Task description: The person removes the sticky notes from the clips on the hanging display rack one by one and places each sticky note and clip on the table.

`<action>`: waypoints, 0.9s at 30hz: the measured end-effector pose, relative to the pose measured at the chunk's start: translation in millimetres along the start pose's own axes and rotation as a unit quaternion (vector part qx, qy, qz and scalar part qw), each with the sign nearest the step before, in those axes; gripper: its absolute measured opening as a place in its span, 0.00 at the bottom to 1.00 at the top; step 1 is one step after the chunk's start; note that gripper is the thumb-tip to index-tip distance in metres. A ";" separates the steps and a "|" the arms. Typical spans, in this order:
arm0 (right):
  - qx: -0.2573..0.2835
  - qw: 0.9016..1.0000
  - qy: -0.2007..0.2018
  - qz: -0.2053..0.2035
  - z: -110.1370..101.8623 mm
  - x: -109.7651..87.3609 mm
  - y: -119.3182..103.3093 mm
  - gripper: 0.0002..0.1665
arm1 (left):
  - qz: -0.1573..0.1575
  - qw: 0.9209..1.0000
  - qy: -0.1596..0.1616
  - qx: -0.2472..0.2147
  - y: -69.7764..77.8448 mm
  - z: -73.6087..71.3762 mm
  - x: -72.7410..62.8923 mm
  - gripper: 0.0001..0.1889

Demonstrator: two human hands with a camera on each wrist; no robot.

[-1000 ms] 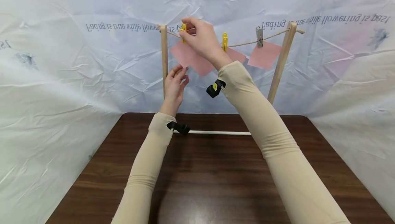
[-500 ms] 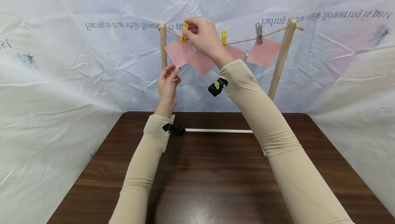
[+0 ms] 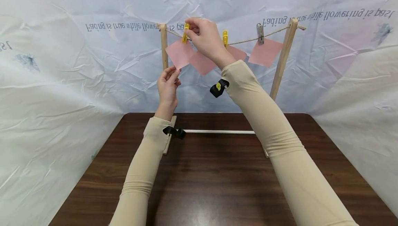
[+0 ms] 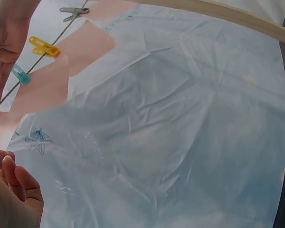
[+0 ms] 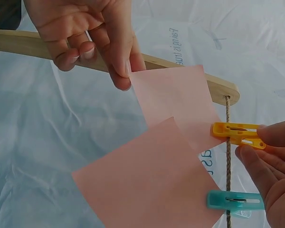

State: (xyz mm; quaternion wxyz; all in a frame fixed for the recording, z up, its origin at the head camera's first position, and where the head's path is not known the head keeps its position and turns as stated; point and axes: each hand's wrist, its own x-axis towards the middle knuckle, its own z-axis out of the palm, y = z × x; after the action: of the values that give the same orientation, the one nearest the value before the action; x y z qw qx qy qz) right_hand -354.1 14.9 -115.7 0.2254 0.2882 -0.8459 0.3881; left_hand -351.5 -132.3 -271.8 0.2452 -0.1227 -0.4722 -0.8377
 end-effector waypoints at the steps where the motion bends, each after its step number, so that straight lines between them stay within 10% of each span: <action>1: 0.001 1.000 0.003 -0.003 0.2 -0.2 0.1 0.24 | 0.000 1.000 0.001 -0.001 0.0 -0.2 -0.4 0.05; 27: 0.050 0.993 0.086 -0.059 0.2 -1.1 -1.6 0.18 | -0.011 1.000 0.013 -0.026 5.1 -10.5 1.7 0.07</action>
State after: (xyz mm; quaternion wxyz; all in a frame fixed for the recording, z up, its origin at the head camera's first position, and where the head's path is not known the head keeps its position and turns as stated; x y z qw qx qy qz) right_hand -352.3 14.3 -115.6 0.3053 0.3142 -0.7841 0.4395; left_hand -350.0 -144.0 -272.8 0.2390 -0.1135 -0.4481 -0.8539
